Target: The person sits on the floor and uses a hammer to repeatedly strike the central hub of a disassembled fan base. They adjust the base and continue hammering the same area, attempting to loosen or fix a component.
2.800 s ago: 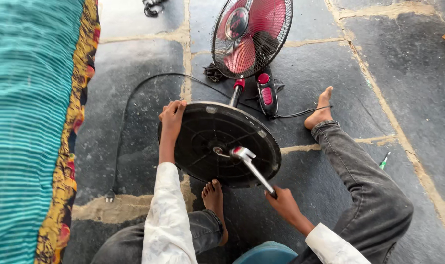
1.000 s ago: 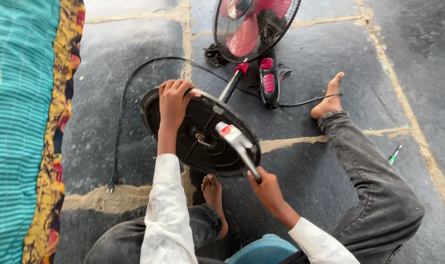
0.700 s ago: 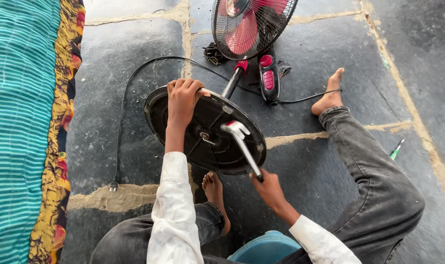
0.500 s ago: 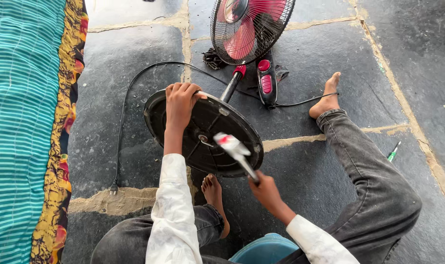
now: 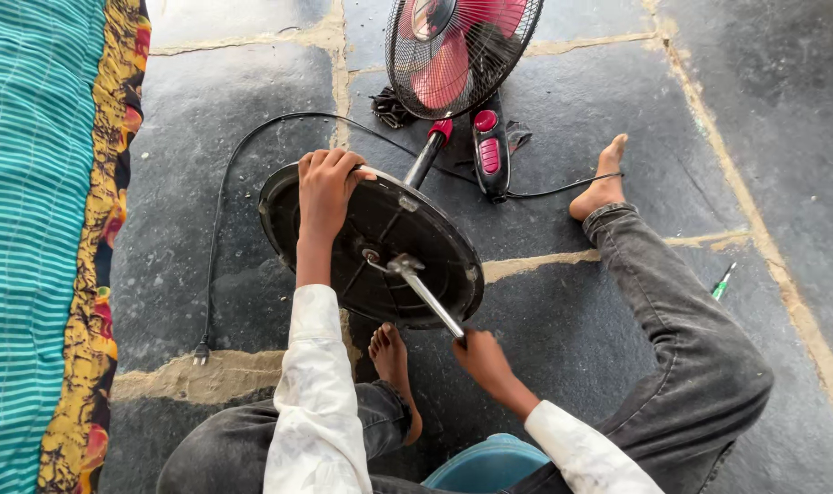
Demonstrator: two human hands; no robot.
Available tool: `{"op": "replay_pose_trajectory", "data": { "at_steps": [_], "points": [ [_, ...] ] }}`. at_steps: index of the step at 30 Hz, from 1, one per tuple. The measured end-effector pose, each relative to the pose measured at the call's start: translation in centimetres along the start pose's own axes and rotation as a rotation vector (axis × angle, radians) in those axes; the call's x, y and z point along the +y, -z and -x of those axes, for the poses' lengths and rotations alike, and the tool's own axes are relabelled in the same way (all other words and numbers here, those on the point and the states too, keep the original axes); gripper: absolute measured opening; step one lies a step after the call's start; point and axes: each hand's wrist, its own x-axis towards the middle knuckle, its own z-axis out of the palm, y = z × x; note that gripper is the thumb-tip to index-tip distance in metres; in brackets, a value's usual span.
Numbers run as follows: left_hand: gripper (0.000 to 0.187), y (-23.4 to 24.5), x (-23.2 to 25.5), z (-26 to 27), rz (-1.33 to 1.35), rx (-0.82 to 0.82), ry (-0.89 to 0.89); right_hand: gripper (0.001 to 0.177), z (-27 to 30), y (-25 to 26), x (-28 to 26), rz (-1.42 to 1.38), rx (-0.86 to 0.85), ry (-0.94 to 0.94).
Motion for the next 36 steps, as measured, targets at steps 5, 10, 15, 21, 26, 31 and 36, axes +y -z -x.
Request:
{"op": "replay_pose_trajectory", "data": {
  "at_steps": [5,10,15,21,26,31,36],
  "points": [
    [0.028,0.3,0.2,-0.4,0.005,-0.01,0.004,0.021,0.7,0.2,0.0,-0.321,0.022,-0.098],
    [0.028,-0.1,-0.2,0.3,0.019,-0.029,0.019,0.026,1.4,0.5,-0.1,-0.473,0.128,0.077],
    [0.028,-0.1,-0.1,-0.2,-0.019,-0.014,0.014,0.023,0.3,-0.9,-1.3,-0.047,0.002,0.052],
    [0.028,-0.2,0.6,-0.3,0.007,-0.022,0.012,0.03,1.5,0.8,-0.4,-0.226,0.138,-0.014],
    [0.024,-0.3,0.2,0.0,0.021,-0.019,-0.007,0.023,0.3,-1.3,0.5,-0.265,0.15,0.072],
    [0.022,0.0,0.5,-0.6,0.073,0.005,0.032,0.026,-0.1,-1.3,1.5,-0.132,0.027,-0.036],
    [0.028,-1.0,0.1,-0.1,0.141,0.03,0.029,0.033,0.4,0.1,3.3,-0.24,0.132,-0.003]
  ]
}}
